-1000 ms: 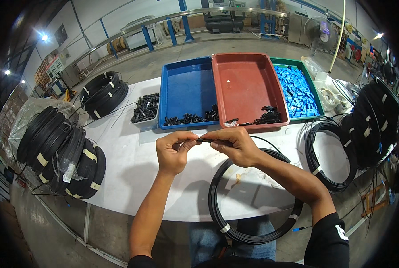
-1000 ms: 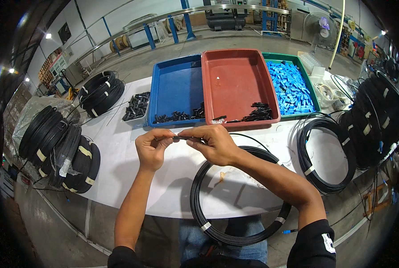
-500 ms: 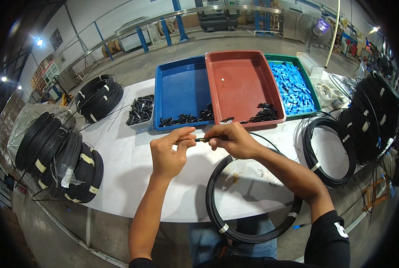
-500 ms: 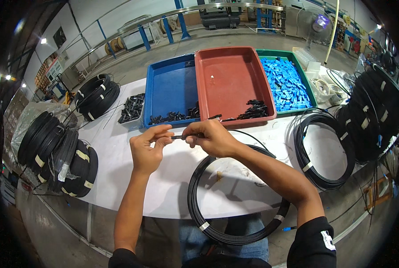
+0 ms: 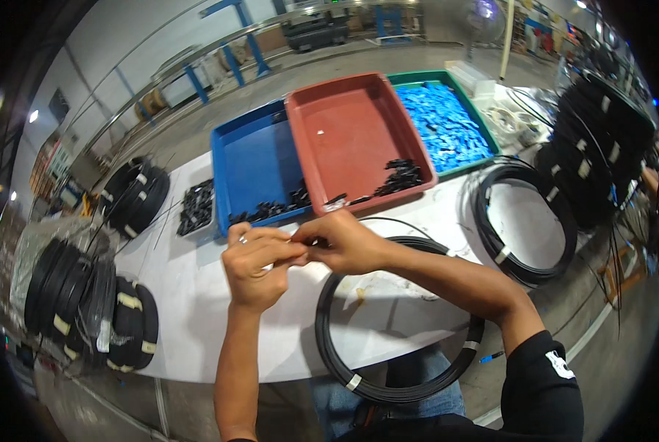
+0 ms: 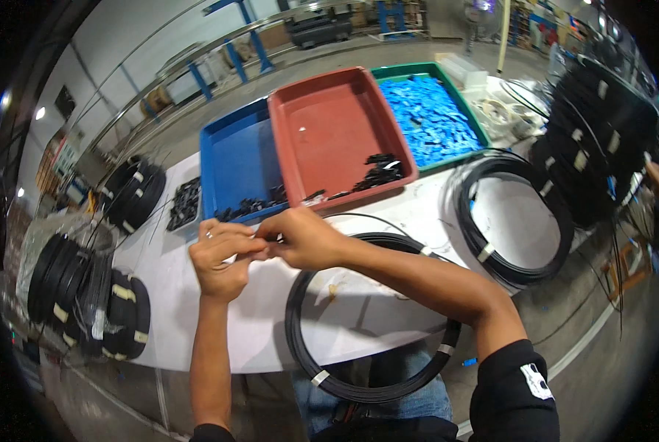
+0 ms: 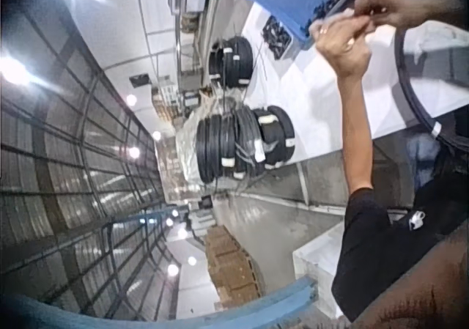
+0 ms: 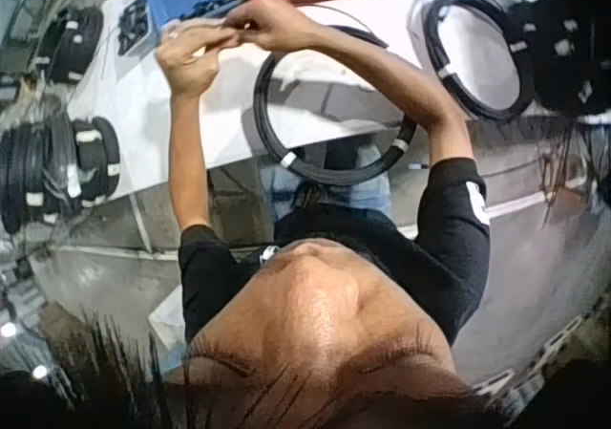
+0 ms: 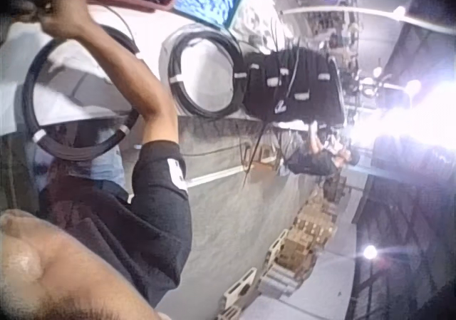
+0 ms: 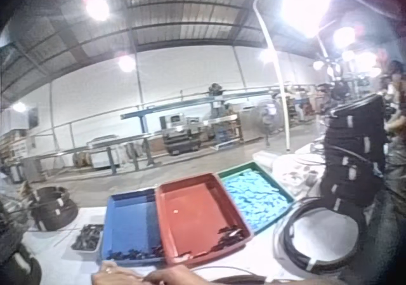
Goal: Assembling a cable harness by attaching connectors and clips to a wire.
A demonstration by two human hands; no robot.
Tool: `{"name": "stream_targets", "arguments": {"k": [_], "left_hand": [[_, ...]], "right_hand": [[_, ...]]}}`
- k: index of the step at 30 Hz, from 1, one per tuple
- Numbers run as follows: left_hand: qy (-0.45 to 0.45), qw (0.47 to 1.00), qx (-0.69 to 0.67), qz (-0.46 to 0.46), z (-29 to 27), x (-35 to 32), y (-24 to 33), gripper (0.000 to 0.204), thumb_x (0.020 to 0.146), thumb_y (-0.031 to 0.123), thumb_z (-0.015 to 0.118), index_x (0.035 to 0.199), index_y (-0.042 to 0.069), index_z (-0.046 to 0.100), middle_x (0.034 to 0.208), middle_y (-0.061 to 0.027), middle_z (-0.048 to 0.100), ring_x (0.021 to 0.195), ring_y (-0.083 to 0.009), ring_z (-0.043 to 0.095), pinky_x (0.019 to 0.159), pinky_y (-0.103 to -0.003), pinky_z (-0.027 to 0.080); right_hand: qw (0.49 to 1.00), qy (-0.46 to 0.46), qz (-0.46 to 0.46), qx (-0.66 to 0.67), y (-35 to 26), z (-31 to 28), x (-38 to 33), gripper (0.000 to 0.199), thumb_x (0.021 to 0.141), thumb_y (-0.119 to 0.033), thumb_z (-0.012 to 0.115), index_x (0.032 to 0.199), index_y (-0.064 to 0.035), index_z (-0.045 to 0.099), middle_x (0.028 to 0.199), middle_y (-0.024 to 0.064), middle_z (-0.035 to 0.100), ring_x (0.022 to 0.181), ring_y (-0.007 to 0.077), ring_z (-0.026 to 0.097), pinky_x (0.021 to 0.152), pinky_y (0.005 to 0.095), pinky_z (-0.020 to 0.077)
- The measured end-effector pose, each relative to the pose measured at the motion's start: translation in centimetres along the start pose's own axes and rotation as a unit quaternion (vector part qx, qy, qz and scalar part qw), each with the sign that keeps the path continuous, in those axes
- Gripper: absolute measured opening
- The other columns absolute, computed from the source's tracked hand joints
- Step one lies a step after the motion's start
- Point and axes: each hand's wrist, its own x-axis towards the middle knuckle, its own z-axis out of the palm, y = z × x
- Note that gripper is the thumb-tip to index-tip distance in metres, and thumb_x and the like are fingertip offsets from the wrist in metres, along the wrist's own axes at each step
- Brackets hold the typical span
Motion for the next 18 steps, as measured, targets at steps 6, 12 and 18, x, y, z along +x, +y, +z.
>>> {"name": "stream_targets", "arguments": {"k": [6,12,18], "left_hand": [[0.011,0.994,-0.007,-0.107,0.5,-0.3,0.2,0.02,0.065,-0.006,0.075,0.082,0.004,0.076,0.087,-0.0091,0.076,0.08,-0.0168,0.068,0.085,-0.032,0.036],[-0.053,0.978,0.073,-0.19,1.9,6.1,1.5,0.014,0.066,-0.002,0.069,0.078,0.005,0.075,0.075,-0.0105,0.072,0.069,-0.0241,0.066,0.072,-0.036,0.047],[-0.29,0.955,-0.031,0.045,19.4,16.9,3.7,0.013,0.076,0.009,0.067,0.087,0.005,0.074,0.079,-0.0146,0.072,0.075,-0.031,0.069,0.069,-0.043,0.052]], "right_hand": [[0.999,0.028,-0.007,-0.035,-0.7,-0.2,-0.2,0.018,0.079,-0.017,0.076,0.088,-0.0017,0.071,0.082,0.0205,0.069,0.082,0.0396,0.067,0.069,0.0434,0.0508],[0.99,0.049,-0.039,-0.13,2.8,-0.1,0.4,0.018,0.082,-0.022,0.075,0.087,-0.0056,0.07,0.077,0.0162,0.069,0.077,0.0373,0.068,0.069,0.0475,0.0513],[0.943,0.089,-0.145,-0.286,11.0,5.5,0.3,0.025,0.077,-0.009,0.057,0.096,-0.0108,0.073,0.099,0.0108,0.071,0.093,0.0323,0.068,0.079,0.0437,0.0543]]}}
